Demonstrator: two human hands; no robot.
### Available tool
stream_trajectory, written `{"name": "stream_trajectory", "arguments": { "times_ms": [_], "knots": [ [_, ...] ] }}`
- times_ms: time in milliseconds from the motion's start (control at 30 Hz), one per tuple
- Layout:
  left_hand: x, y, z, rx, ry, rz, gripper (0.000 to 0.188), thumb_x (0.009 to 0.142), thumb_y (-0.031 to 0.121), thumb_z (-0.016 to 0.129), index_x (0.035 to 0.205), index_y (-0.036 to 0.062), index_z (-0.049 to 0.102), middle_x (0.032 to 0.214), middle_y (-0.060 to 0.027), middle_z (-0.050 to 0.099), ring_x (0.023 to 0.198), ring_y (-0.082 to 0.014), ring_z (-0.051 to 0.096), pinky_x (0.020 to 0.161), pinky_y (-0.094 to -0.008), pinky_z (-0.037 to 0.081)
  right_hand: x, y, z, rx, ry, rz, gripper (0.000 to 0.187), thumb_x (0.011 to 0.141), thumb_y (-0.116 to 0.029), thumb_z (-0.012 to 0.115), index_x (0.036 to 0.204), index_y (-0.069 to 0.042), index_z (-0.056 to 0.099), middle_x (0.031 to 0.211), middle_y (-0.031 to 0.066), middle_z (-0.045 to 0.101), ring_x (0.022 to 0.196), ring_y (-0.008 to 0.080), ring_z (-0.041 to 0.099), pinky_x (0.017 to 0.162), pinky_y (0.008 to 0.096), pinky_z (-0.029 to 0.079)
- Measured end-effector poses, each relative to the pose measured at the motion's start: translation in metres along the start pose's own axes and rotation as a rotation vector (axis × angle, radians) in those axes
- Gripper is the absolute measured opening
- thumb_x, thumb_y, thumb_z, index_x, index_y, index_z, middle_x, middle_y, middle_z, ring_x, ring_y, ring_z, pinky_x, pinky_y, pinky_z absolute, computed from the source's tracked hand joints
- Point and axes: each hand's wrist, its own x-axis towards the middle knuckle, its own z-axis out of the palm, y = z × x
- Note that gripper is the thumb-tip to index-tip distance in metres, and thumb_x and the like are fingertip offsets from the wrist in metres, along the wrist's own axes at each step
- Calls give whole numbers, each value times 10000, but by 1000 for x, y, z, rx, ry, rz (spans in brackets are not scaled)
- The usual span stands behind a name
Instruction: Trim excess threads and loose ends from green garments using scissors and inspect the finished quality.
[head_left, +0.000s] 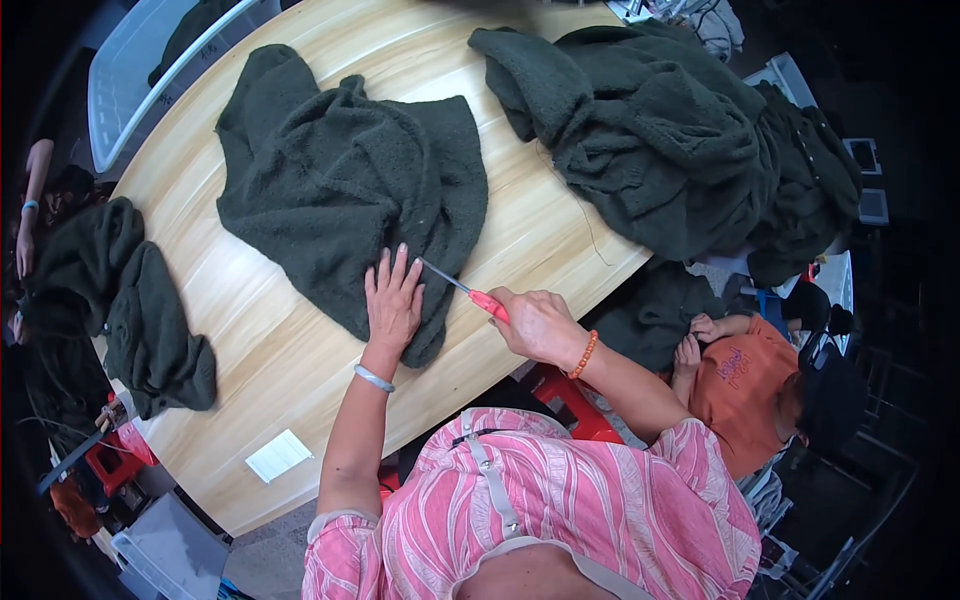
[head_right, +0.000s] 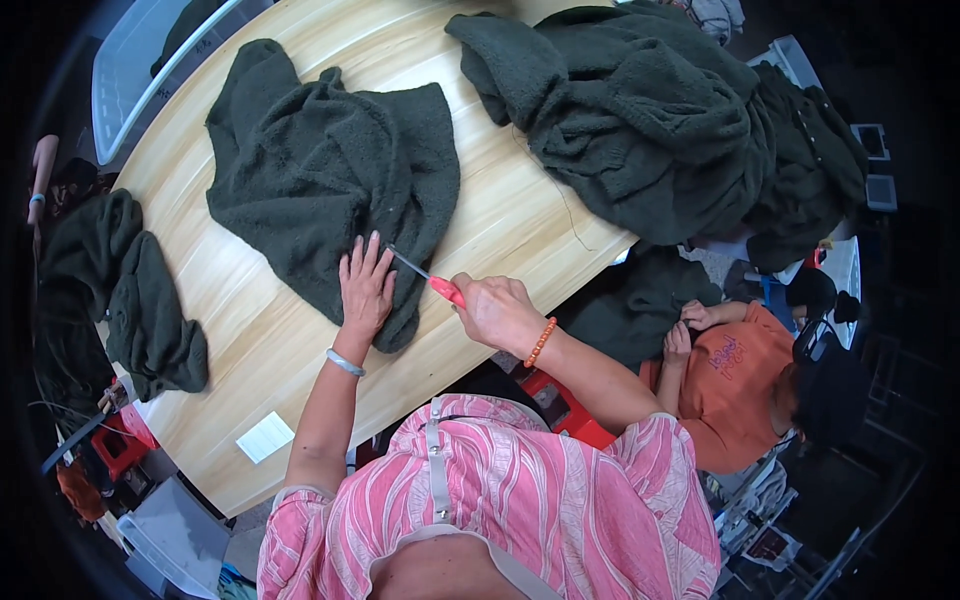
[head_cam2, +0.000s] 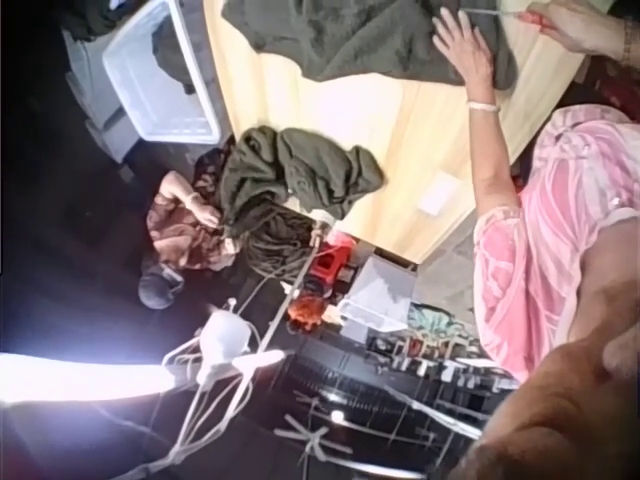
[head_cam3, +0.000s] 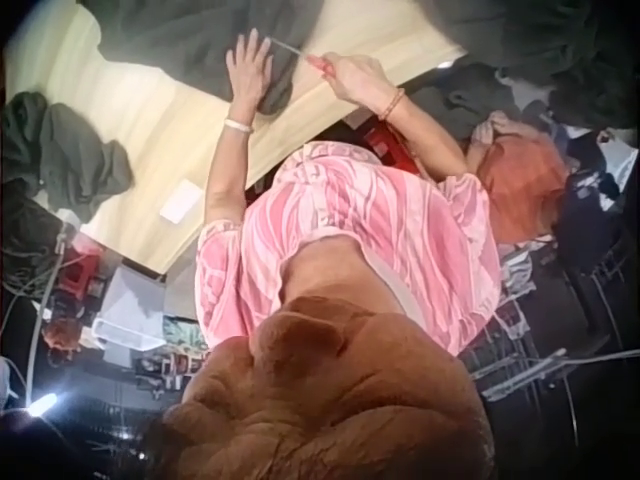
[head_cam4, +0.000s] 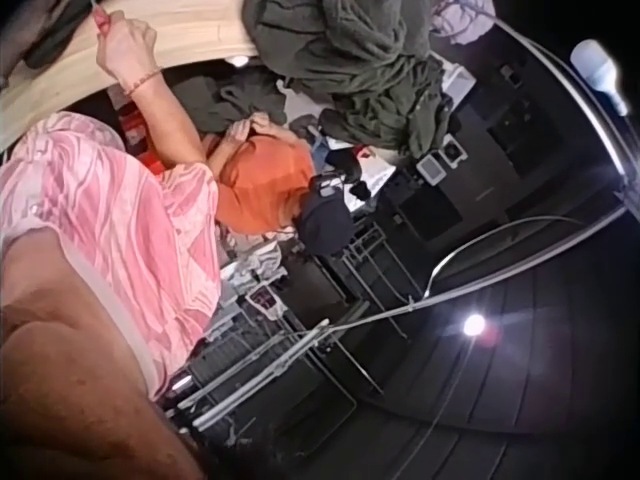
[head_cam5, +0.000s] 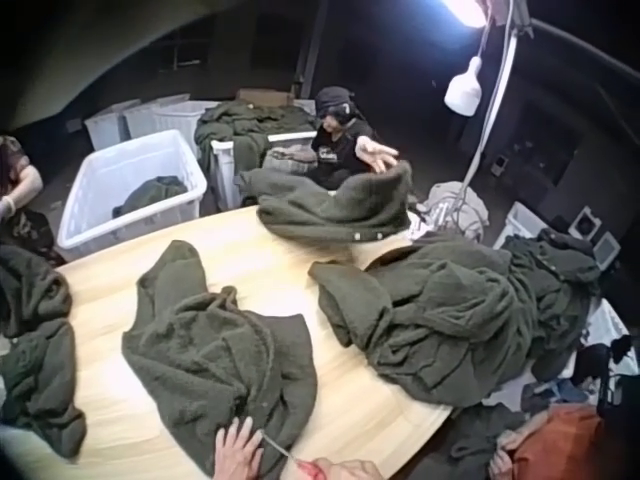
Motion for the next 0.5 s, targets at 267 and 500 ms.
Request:
{"name": "stream_trajectory", "arguments": {
  "times_ms": [267,500],
  "knots": [
    [-9,-11,15,29,21,88,354,874,163,625,1227,156,605,1467,-52,435,1388,-368,324,1091,-616,254,16,4,7,28,-54,-37,247,878,-227,592,1020,-26,608,789,225,668,806,407,663,729,499,506],
    [-8,-9,9,32,9,83,343,849,135,643,1190,165,630,1420,-57,483,1383,-377,329,1075,-673,234,22,13,10,11,-46,-28,289,883,-247,600,1076,-33,597,778,231,661,799,416,659,725,503,507]
  ]
}}
